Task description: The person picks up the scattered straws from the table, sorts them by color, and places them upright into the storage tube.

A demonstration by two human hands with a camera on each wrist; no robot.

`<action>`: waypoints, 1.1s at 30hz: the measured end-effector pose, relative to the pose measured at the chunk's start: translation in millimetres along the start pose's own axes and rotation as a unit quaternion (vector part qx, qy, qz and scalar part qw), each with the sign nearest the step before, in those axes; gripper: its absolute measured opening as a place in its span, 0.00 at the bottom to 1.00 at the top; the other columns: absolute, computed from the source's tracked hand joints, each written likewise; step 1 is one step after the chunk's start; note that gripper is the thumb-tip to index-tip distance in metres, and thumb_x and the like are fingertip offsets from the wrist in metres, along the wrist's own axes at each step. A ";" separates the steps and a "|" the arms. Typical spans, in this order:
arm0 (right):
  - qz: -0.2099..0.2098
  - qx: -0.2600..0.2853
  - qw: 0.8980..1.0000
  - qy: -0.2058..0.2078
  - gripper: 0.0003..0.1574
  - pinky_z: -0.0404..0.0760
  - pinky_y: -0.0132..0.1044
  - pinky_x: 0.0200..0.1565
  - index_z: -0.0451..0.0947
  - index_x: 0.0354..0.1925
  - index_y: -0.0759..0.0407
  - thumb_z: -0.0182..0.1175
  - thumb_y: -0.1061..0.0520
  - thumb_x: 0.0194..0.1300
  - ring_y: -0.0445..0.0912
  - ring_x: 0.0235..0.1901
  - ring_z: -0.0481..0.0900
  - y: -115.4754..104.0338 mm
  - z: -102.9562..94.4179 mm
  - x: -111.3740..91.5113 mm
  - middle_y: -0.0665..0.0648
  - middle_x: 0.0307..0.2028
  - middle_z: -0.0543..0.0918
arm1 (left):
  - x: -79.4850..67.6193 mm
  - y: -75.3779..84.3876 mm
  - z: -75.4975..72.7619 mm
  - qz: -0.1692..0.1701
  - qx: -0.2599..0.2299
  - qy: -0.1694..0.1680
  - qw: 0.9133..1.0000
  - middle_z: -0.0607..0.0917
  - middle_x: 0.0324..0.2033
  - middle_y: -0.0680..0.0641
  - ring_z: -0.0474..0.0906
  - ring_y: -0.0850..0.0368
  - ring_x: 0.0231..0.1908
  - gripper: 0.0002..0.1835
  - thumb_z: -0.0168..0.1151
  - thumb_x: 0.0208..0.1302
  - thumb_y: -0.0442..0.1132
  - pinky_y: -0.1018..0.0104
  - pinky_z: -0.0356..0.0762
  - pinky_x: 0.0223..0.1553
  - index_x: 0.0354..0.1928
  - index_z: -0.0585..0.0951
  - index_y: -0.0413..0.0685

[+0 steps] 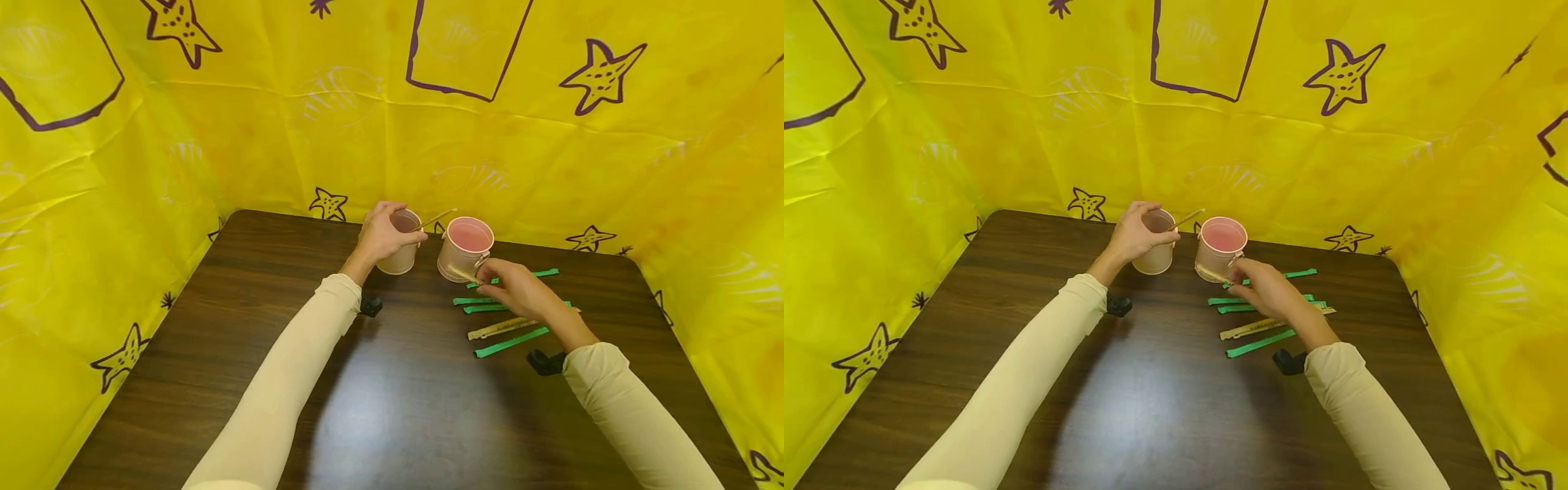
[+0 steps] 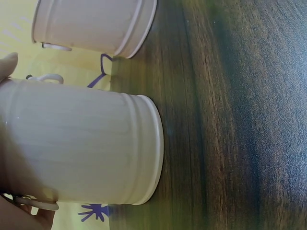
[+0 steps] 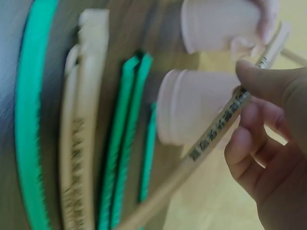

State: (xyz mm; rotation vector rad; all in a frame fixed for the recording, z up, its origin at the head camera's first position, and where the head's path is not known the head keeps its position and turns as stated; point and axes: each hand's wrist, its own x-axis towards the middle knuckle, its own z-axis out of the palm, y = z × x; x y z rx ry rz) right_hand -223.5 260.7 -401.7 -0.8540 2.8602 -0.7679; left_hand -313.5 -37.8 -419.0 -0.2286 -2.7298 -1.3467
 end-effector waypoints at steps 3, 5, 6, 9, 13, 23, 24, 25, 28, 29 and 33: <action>0.006 0.034 0.999 0.005 0.10 0.77 0.36 0.35 0.80 0.47 0.54 0.67 0.58 0.68 0.45 0.32 0.77 -13.7 -5.5 3.0 0.52 0.38 0.85 | -1.0 0.0 0.1 0.001 -0.002 -0.003 1.000 0.72 0.67 0.50 0.65 0.45 0.68 0.46 0.79 0.48 0.62 0.46 0.70 0.65 0.69 0.76 0.53; 0.013 0.053 0.998 0.007 0.10 0.75 0.33 0.32 0.80 0.48 0.55 0.67 0.58 0.69 0.44 0.27 0.75 -23.5 -10.7 4.9 0.53 0.37 0.86 | -2.0 0.2 -0.2 0.001 -0.003 -0.005 1.000 0.72 0.67 0.50 0.65 0.45 0.68 0.47 0.79 0.48 0.63 0.46 0.70 0.65 0.69 0.75 0.52; 0.015 0.062 0.998 0.009 0.09 0.75 0.32 0.30 0.80 0.47 0.55 0.66 0.58 0.69 0.44 0.25 0.76 -28.1 -13.7 6.1 0.54 0.36 0.86 | -2.5 0.2 -0.2 0.001 -0.004 -0.005 1.000 0.72 0.67 0.50 0.64 0.44 0.68 0.47 0.79 0.48 0.63 0.45 0.70 0.65 0.69 0.75 0.52; 0.031 0.087 0.996 0.020 0.08 0.75 0.33 0.29 0.79 0.44 0.55 0.66 0.55 0.70 0.44 0.24 0.78 -41.7 -24.6 9.5 0.57 0.31 0.86 | -3.6 0.3 -0.4 0.000 -0.002 -0.007 1.000 0.72 0.67 0.50 0.64 0.45 0.68 0.48 0.79 0.48 0.64 0.46 0.70 0.65 0.70 0.75 0.52; 0.051 0.136 0.988 0.048 0.11 0.74 0.34 0.27 0.77 0.44 0.55 0.66 0.51 0.70 0.45 0.24 0.77 -56.4 -42.0 16.2 0.58 0.28 0.83 | -4.1 0.6 -0.2 0.000 0.000 -0.008 1.000 0.73 0.66 0.50 0.65 0.45 0.68 0.48 0.78 0.47 0.64 0.46 0.70 0.65 0.70 0.75 0.52; -0.008 0.353 0.888 0.294 0.08 0.66 0.26 0.17 0.78 0.39 0.55 0.69 0.63 0.65 0.36 0.14 0.67 -79.6 -69.4 45.2 0.46 0.31 0.82 | -4.4 1.4 -0.8 0.003 0.000 -0.007 1.000 0.73 0.66 0.50 0.65 0.45 0.68 0.48 0.78 0.47 0.65 0.46 0.70 0.65 0.70 0.75 0.52; -0.012 0.369 0.876 0.310 0.09 0.66 0.25 0.17 0.78 0.39 0.55 0.69 0.63 0.65 0.36 0.13 0.67 -81.3 -70.7 48.9 0.47 0.31 0.82 | -4.2 1.3 -1.0 0.003 0.001 -0.008 1.000 0.73 0.66 0.50 0.65 0.45 0.68 0.48 0.78 0.48 0.65 0.46 0.70 0.66 0.70 0.75 0.52; -0.014 0.381 0.867 0.321 0.09 0.66 0.25 0.17 0.78 0.39 0.55 0.70 0.63 0.64 0.37 0.13 0.67 -82.7 -71.8 52.6 0.48 0.31 0.82 | -4.1 1.4 -1.3 0.003 0.002 -0.008 1.000 0.72 0.66 0.50 0.65 0.45 0.68 0.48 0.78 0.48 0.65 0.46 0.70 0.66 0.70 0.75 0.53; -0.009 0.397 0.850 0.345 0.10 0.67 0.26 0.16 0.79 0.40 0.55 0.71 0.60 0.63 0.39 0.11 0.67 -85.0 -72.8 64.8 0.50 0.31 0.82 | -3.7 1.6 -2.4 -0.001 0.003 -0.007 1.000 0.72 0.67 0.50 0.64 0.45 0.69 0.47 0.78 0.48 0.63 0.47 0.69 0.66 0.70 0.75 0.53; -0.006 0.402 0.846 0.349 0.11 0.67 0.26 0.16 0.79 0.41 0.56 0.72 0.60 0.63 0.39 0.11 0.67 -85.2 -72.4 69.0 0.50 0.31 0.82 | -3.4 1.4 -2.7 -0.002 0.003 -0.007 1.000 0.72 0.67 0.50 0.64 0.45 0.69 0.47 0.78 0.48 0.63 0.47 0.69 0.66 0.70 0.75 0.54; 0.010 0.417 0.839 0.350 0.12 0.67 0.27 0.16 0.78 0.42 0.58 0.71 0.59 0.64 0.38 0.10 0.65 -83.8 -66.7 85.5 0.49 0.31 0.82 | -2.4 1.4 -2.6 -0.001 -0.007 -0.007 1.000 0.72 0.67 0.50 0.64 0.44 0.69 0.46 0.79 0.49 0.61 0.46 0.70 0.66 0.69 0.75 0.52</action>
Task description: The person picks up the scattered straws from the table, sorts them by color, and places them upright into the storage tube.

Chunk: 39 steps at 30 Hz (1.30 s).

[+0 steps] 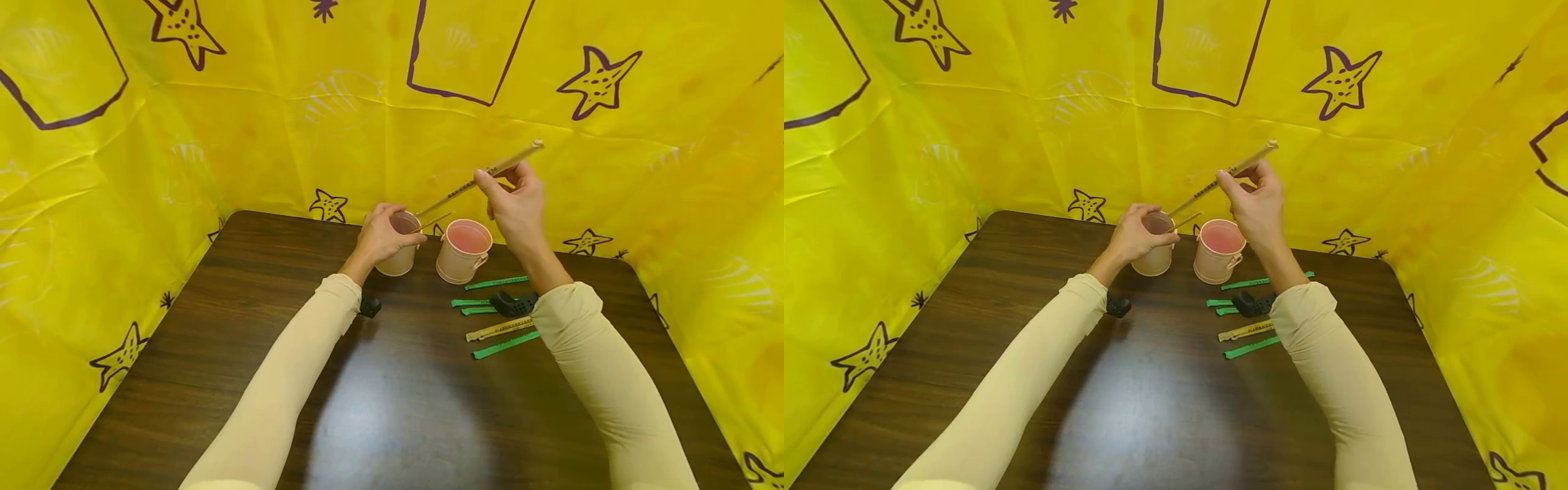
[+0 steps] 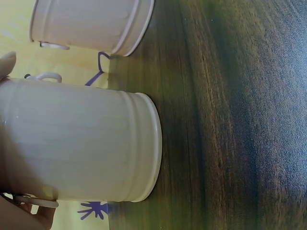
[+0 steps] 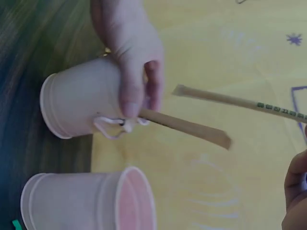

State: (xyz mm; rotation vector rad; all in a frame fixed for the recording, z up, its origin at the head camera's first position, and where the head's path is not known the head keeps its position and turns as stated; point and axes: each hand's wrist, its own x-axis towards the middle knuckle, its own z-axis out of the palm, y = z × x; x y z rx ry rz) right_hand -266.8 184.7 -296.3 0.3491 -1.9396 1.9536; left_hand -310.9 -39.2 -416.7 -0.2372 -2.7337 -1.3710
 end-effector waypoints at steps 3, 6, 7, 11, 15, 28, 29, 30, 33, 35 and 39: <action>0.018 -0.023 1.000 -0.002 0.12 0.67 0.26 0.18 0.78 0.44 0.58 0.71 0.58 0.64 0.37 0.12 0.67 11.4 8.1 4.3 0.47 0.31 0.82 | 0.8 -0.4 0.3 0.003 -0.005 -0.005 1.000 0.72 0.67 0.50 0.63 0.44 0.69 0.47 0.79 0.48 0.62 0.46 0.70 0.66 0.69 0.75 0.51; 0.024 -0.061 0.998 -0.006 0.12 0.74 0.25 0.27 0.80 0.44 0.56 0.71 0.57 0.64 0.36 0.23 0.76 24.7 16.5 6.8 0.44 0.32 0.83 | 1.3 -0.7 0.5 0.006 -0.003 -0.007 1.000 0.72 0.67 0.50 0.64 0.44 0.69 0.48 0.78 0.48 0.65 0.47 0.69 0.67 0.70 0.74 0.52; 0.023 -0.071 0.997 -0.008 0.12 0.76 0.25 0.30 0.80 0.44 0.57 0.71 0.57 0.64 0.36 0.27 0.79 29.2 19.3 7.3 0.43 0.33 0.83 | 1.2 -0.9 0.5 0.006 -0.002 -0.007 1.000 0.71 0.67 0.51 0.64 0.44 0.69 0.49 0.78 0.48 0.66 0.47 0.69 0.68 0.70 0.74 0.52; 0.031 -0.098 0.995 -0.019 0.14 0.79 0.28 0.40 0.82 0.46 0.57 0.72 0.55 0.64 0.39 0.39 0.82 44.2 29.7 6.8 0.40 0.34 0.83 | 0.3 -0.8 0.4 0.008 0.003 -0.007 1.000 0.72 0.67 0.51 0.64 0.45 0.69 0.49 0.77 0.48 0.67 0.48 0.68 0.68 0.70 0.74 0.54; 0.039 -0.137 0.990 -0.020 0.17 0.77 0.29 0.40 0.81 0.46 0.61 0.72 0.53 0.64 0.40 0.42 0.80 52.7 38.1 3.5 0.40 0.32 0.83 | -0.4 0.1 -0.3 0.006 0.008 -0.011 1.000 0.72 0.66 0.51 0.64 0.46 0.68 0.48 0.77 0.48 0.67 0.50 0.68 0.69 0.70 0.74 0.54; 0.052 -0.184 0.982 -0.011 0.15 0.74 0.32 0.44 0.81 0.41 0.59 0.73 0.52 0.62 0.45 0.47 0.80 58.6 47.5 3.4 0.47 0.33 0.85 | -0.7 0.1 -2.8 0.004 0.002 -0.006 1.000 0.72 0.66 0.50 0.64 0.44 0.69 0.48 0.78 0.49 0.64 0.47 0.67 0.69 0.70 0.74 0.51; 0.048 -0.181 0.982 -0.014 0.15 0.75 0.31 0.44 0.81 0.41 0.60 0.73 0.52 0.62 0.43 0.46 0.80 58.4 47.4 3.5 0.47 0.35 0.85 | -0.7 0.2 -2.7 0.004 0.001 -0.005 1.000 0.72 0.66 0.49 0.64 0.44 0.69 0.47 0.78 0.49 0.64 0.47 0.67 0.69 0.70 0.74 0.51; 0.047 -0.180 0.982 -0.015 0.16 0.74 0.30 0.40 0.81 0.41 0.59 0.73 0.51 0.62 0.42 0.41 0.80 58.4 46.9 3.5 0.47 0.35 0.85 | -0.6 0.2 -2.8 0.005 0.001 -0.004 1.000 0.72 0.66 0.49 0.64 0.44 0.69 0.47 0.78 0.49 0.63 0.47 0.67 0.69 0.70 0.75 0.51; 0.048 -0.171 0.984 -0.018 0.17 0.74 0.27 0.37 0.81 0.43 0.60 0.73 0.50 0.62 0.39 0.37 0.79 57.5 45.5 2.9 0.45 0.37 0.85 | -0.6 0.6 -2.6 0.005 0.002 -0.002 1.000 0.72 0.66 0.49 0.64 0.44 0.69 0.47 0.78 0.49 0.64 0.47 0.68 0.68 0.69 0.75 0.51; 0.053 -0.165 0.985 -0.020 0.19 0.75 0.26 0.35 0.81 0.45 0.60 0.73 0.50 0.63 0.37 0.34 0.78 56.2 43.8 2.0 0.45 0.39 0.85 | -0.8 0.8 -2.6 0.004 0.006 -0.003 1.000 0.72 0.66 0.49 0.64 0.45 0.69 0.48 0.78 0.49 0.65 0.48 0.69 0.68 0.69 0.75 0.52; 0.063 -0.173 0.983 -0.015 0.21 0.77 0.27 0.39 0.81 0.48 0.58 0.73 0.48 0.63 0.39 0.39 0.79 52.7 36.1 0.3 0.46 0.40 0.85 | -1.2 0.7 -1.8 0.002 0.007 -0.004 1.000 0.72 0.66 0.50 0.64 0.45 0.69 0.48 0.77 0.48 0.66 0.48 0.69 0.67 0.70 0.75 0.52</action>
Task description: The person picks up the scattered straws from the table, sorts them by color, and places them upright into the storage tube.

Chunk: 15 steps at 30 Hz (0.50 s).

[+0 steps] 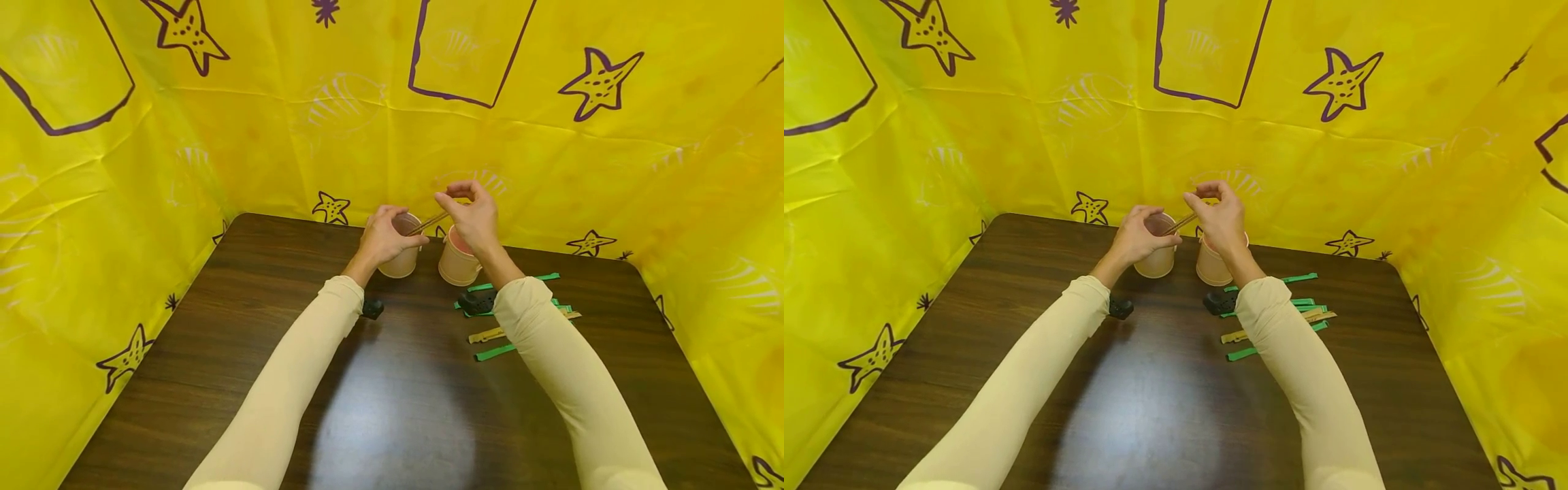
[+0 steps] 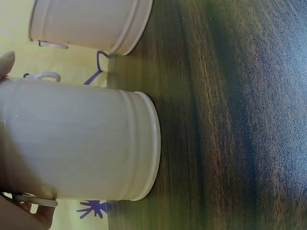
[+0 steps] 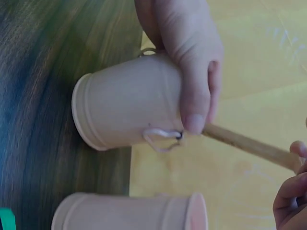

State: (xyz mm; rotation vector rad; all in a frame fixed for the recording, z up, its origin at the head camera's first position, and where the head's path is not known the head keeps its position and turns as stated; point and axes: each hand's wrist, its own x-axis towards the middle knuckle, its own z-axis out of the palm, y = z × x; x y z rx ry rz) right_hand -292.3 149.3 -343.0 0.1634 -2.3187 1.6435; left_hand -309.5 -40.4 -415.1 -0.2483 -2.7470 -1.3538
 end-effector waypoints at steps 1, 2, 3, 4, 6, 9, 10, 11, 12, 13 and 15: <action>0.002 -0.004 1.000 0.001 0.21 0.77 0.28 0.40 0.81 0.48 0.57 0.73 0.47 0.63 0.40 0.40 0.80 0.1 -3.3 -0.7 0.46 0.41 0.85 | -0.1 0.1 0.2 -0.001 0.001 -0.001 1.000 0.72 0.66 0.50 0.64 0.45 0.69 0.48 0.77 0.48 0.66 0.48 0.70 0.67 0.70 0.75 0.53; 0.002 -0.008 1.000 0.002 0.22 0.76 0.27 0.42 0.80 0.48 0.57 0.73 0.46 0.63 0.39 0.43 0.80 0.3 -7.0 -1.4 0.45 0.41 0.85 | -0.1 0.2 0.4 -0.001 0.001 -0.001 1.000 0.72 0.66 0.50 0.65 0.45 0.69 0.48 0.78 0.48 0.66 0.48 0.70 0.67 0.70 0.75 0.53; 0.002 -0.013 1.000 0.001 0.22 0.75 0.27 0.43 0.80 0.48 0.56 0.72 0.46 0.63 0.40 0.45 0.79 0.4 -11.3 -2.3 0.44 0.41 0.85 | 0.2 0.1 0.6 -0.002 0.001 -0.001 1.000 0.72 0.66 0.50 0.65 0.46 0.69 0.48 0.78 0.48 0.65 0.48 0.70 0.67 0.70 0.75 0.53; 0.003 -0.020 1.000 0.001 0.22 0.75 0.28 0.44 0.80 0.48 0.55 0.72 0.45 0.63 0.40 0.46 0.79 0.4 -15.9 -3.5 0.42 0.40 0.84 | 0.3 0.1 0.7 -0.002 0.001 -0.001 1.000 0.73 0.66 0.50 0.65 0.45 0.69 0.48 0.78 0.48 0.65 0.48 0.70 0.67 0.70 0.75 0.53; -0.001 -0.030 1.000 -0.003 0.21 0.74 0.28 0.45 0.80 0.48 0.55 0.72 0.45 0.64 0.41 0.49 0.79 -0.1 -25.9 -6.7 0.39 0.39 0.83 | 1.0 0.2 0.6 -0.001 0.000 0.001 1.000 0.73 0.66 0.50 0.65 0.45 0.69 0.47 0.79 0.48 0.64 0.48 0.69 0.67 0.70 0.75 0.53; -0.015 -0.051 0.998 -0.012 0.19 0.72 0.28 0.43 0.79 0.47 0.56 0.71 0.48 0.64 0.41 0.49 0.78 -1.3 -42.3 -12.7 0.40 0.39 0.83 | 1.4 0.3 0.8 0.000 -0.003 0.003 1.000 0.73 0.66 0.50 0.65 0.45 0.69 0.48 0.79 0.48 0.63 0.47 0.69 0.67 0.69 0.75 0.52; -0.022 -0.061 0.998 -0.016 0.19 0.72 0.28 0.42 0.79 0.47 0.57 0.71 0.49 0.64 0.41 0.48 0.78 -1.8 -47.6 -14.8 0.42 0.39 0.84 | 1.2 0.5 0.8 0.001 -0.004 0.003 1.000 0.73 0.66 0.50 0.64 0.45 0.69 0.48 0.79 0.47 0.64 0.47 0.68 0.67 0.69 0.75 0.52; -0.029 -0.074 0.997 -0.021 0.18 0.71 0.28 0.40 0.79 0.46 0.58 0.71 0.50 0.65 0.39 0.46 0.78 -2.2 -52.9 -16.8 0.45 0.40 0.85 | 1.1 0.5 0.7 0.001 -0.006 0.003 1.000 0.73 0.66 0.50 0.64 0.45 0.69 0.48 0.79 0.47 0.63 0.46 0.68 0.68 0.69 0.75 0.52; -0.035 -0.088 0.995 -0.026 0.18 0.71 0.27 0.37 0.79 0.46 0.59 0.71 0.50 0.65 0.38 0.41 0.78 -2.9 -58.1 -19.1 0.48 0.42 0.85 | 1.0 0.4 0.7 0.001 -0.007 0.003 1.000 0.73 0.66 0.50 0.64 0.45 0.70 0.48 0.79 0.47 0.63 0.46 0.68 0.68 0.69 0.75 0.52; -0.041 -0.104 0.993 -0.032 0.18 0.70 0.27 0.34 0.79 0.46 0.59 0.71 0.51 0.65 0.38 0.37 0.77 -3.3 -63.1 -21.1 0.51 0.43 0.86 | 0.8 0.1 0.8 0.000 -0.009 0.003 1.000 0.72 0.66 0.50 0.64 0.44 0.70 0.47 0.79 0.48 0.63 0.45 0.68 0.68 0.69 0.75 0.52; -0.055 -0.144 0.987 -0.049 0.17 0.69 0.27 0.29 0.79 0.45 0.60 0.71 0.52 0.65 0.38 0.28 0.74 -4.1 -72.6 -25.3 0.56 0.45 0.87 | -0.1 -0.6 1.0 -0.001 -0.011 0.003 1.000 0.72 0.67 0.50 0.63 0.44 0.70 0.47 0.79 0.48 0.62 0.45 0.68 0.68 0.69 0.75 0.52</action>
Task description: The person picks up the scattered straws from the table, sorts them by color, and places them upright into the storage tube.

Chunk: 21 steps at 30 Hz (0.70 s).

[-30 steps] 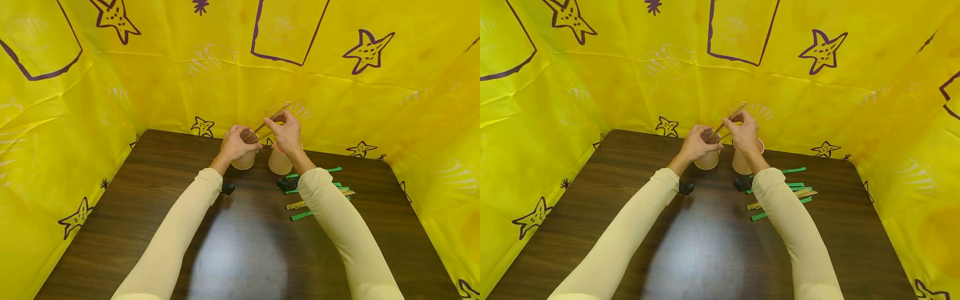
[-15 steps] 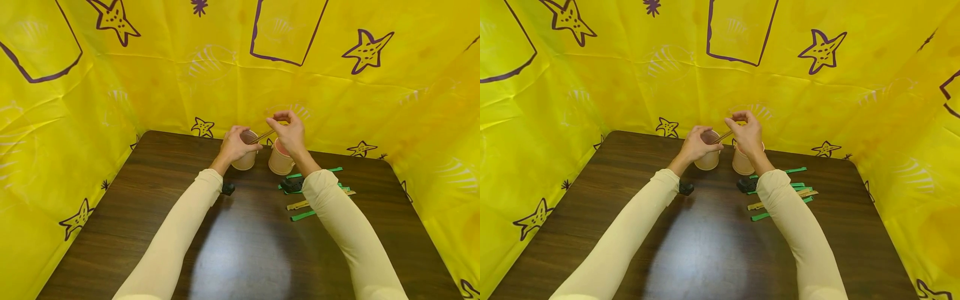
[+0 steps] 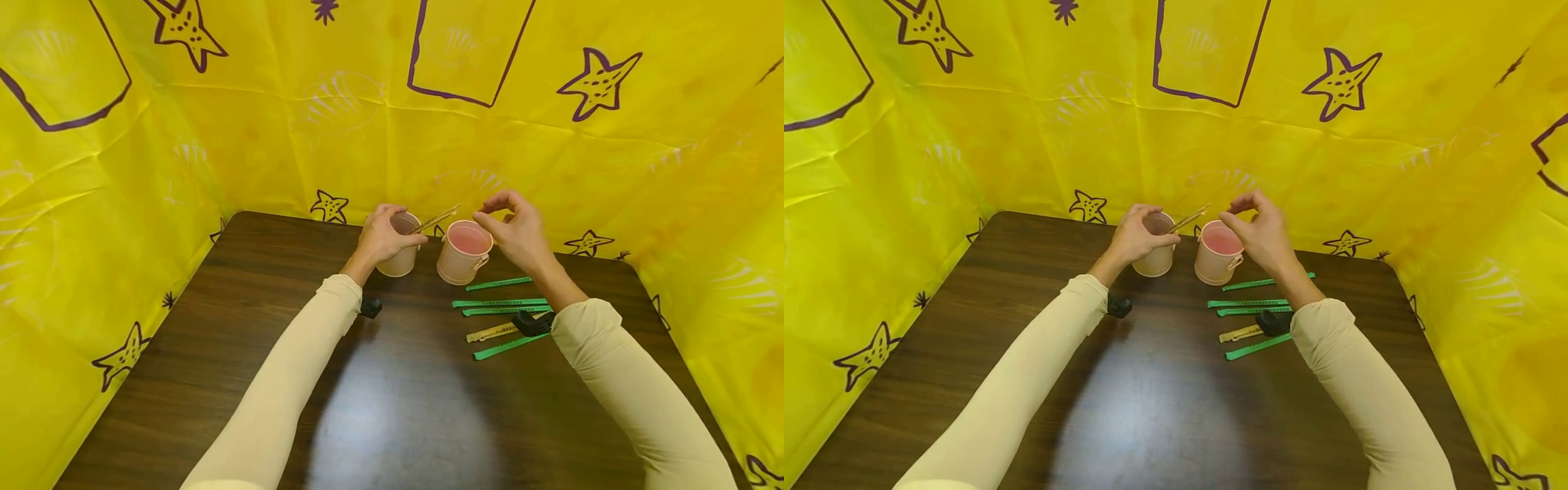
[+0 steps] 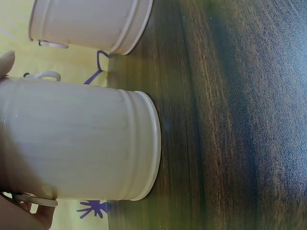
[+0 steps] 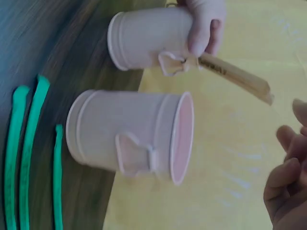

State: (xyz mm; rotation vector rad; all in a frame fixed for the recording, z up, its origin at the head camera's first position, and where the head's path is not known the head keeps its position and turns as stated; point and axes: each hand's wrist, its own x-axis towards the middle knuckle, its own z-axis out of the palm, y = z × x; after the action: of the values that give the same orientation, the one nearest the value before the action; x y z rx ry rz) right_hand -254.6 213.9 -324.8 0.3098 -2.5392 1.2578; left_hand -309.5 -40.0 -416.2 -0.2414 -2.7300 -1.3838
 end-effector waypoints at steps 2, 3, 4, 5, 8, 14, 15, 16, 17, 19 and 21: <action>-0.013 -0.042 0.999 -0.020 0.17 0.67 0.28 0.24 0.80 0.45 0.60 0.71 0.51 0.65 0.39 0.22 0.70 1.5 -9.2 -5.5 0.59 0.45 0.87 | 0.1 0.3 0.1 -0.001 0.000 0.000 1.000 0.72 0.67 0.50 0.63 0.44 0.70 0.46 0.79 0.48 0.62 0.45 0.68 0.68 0.69 0.76 0.52; -0.020 -0.060 0.997 -0.031 0.16 0.67 0.28 0.23 0.81 0.44 0.60 0.71 0.51 0.65 0.40 0.21 0.69 2.2 -13.1 -8.2 0.59 0.44 0.87 | 0.0 0.5 0.2 -0.001 0.001 0.001 1.000 0.72 0.67 0.51 0.63 0.44 0.70 0.46 0.79 0.48 0.61 0.45 0.68 0.68 0.69 0.76 0.52; -0.025 -0.078 0.996 -0.043 0.16 0.67 0.28 0.23 0.81 0.44 0.59 0.71 0.50 0.65 0.40 0.20 0.69 3.6 -16.7 -10.9 0.59 0.43 0.87 | -0.1 0.8 0.2 -0.001 0.003 0.001 1.000 0.72 0.67 0.51 0.63 0.45 0.70 0.46 0.79 0.48 0.62 0.45 0.68 0.68 0.68 0.76 0.53; -0.033 -0.095 0.993 -0.055 0.16 0.67 0.29 0.23 0.81 0.44 0.58 0.71 0.50 0.65 0.40 0.21 0.69 4.5 -20.0 -13.8 0.58 0.43 0.88 | 0.0 1.1 0.4 -0.001 0.003 0.001 1.000 0.72 0.67 0.51 0.64 0.45 0.70 0.46 0.79 0.48 0.62 0.45 0.68 0.68 0.68 0.76 0.52; -0.050 -0.131 0.986 -0.094 0.13 0.67 0.31 0.22 0.83 0.42 0.56 0.71 0.50 0.65 0.41 0.20 0.69 9.0 -27.2 -23.3 0.57 0.41 0.89 | -0.2 0.9 1.0 0.000 0.003 0.001 1.000 0.73 0.66 0.51 0.64 0.45 0.69 0.46 0.79 0.48 0.63 0.46 0.69 0.68 0.68 0.76 0.52; -0.065 -0.178 0.965 -0.182 0.10 0.77 0.36 0.36 0.83 0.41 0.55 0.71 0.53 0.65 0.44 0.31 0.80 22.5 -32.4 -42.2 0.55 0.39 0.90 | -0.4 1.8 0.8 -0.003 0.002 0.003 1.000 0.73 0.66 0.52 0.66 0.45 0.68 0.45 0.79 0.48 0.63 0.44 0.70 0.66 0.68 0.77 0.53; -0.061 -0.182 0.961 -0.197 0.10 0.78 0.37 0.39 0.83 0.42 0.54 0.71 0.53 0.65 0.44 0.33 0.81 24.9 -32.4 -45.0 0.54 0.38 0.89 | -0.2 2.0 0.7 -0.005 0.005 0.004 1.000 0.74 0.66 0.52 0.67 0.45 0.68 0.45 0.79 0.48 0.63 0.44 0.70 0.65 0.68 0.77 0.54; -0.057 -0.185 0.958 -0.211 0.10 0.78 0.38 0.40 0.83 0.42 0.54 0.71 0.52 0.65 0.45 0.36 0.82 27.4 -32.3 -47.6 0.53 0.38 0.89 | -0.1 2.3 0.2 -0.006 0.007 0.006 1.000 0.74 0.65 0.52 0.67 0.46 0.68 0.45 0.79 0.48 0.63 0.44 0.70 0.65 0.68 0.77 0.54; -0.053 -0.190 0.954 -0.224 0.10 0.78 0.39 0.41 0.82 0.42 0.53 0.71 0.52 0.65 0.45 0.36 0.82 30.1 -31.8 -50.0 0.52 0.38 0.89 | 0.0 2.4 -0.1 -0.008 0.010 0.006 1.000 0.74 0.65 0.53 0.67 0.46 0.68 0.45 0.79 0.48 0.63 0.44 0.70 0.65 0.68 0.77 0.55; -0.052 -0.196 0.948 -0.247 0.10 0.79 0.39 0.41 0.82 0.42 0.53 0.71 0.52 0.64 0.44 0.36 0.82 35.2 -31.2 -54.8 0.50 0.37 0.88 | 0.0 3.0 -0.6 -0.012 0.013 0.007 1.000 0.74 0.65 0.53 0.67 0.46 0.68 0.45 0.79 0.48 0.63 0.43 0.70 0.64 0.68 0.77 0.55; -0.052 -0.194 0.942 -0.267 0.10 0.79 0.38 0.41 0.83 0.42 0.53 0.72 0.53 0.64 0.44 0.36 0.81 41.3 -30.5 -59.5 0.49 0.36 0.88 | -0.2 3.6 -0.6 -0.014 0.014 0.005 1.000 0.73 0.65 0.53 0.68 0.46 0.68 0.45 0.79 0.48 0.63 0.43 0.70 0.64 0.68 0.77 0.55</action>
State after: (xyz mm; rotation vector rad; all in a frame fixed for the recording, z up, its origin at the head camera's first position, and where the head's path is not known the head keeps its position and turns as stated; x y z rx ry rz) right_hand -207.1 266.7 -358.5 0.7667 -3.0908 0.6641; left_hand -308.7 -38.4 -413.0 -0.1950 -2.7518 -1.3483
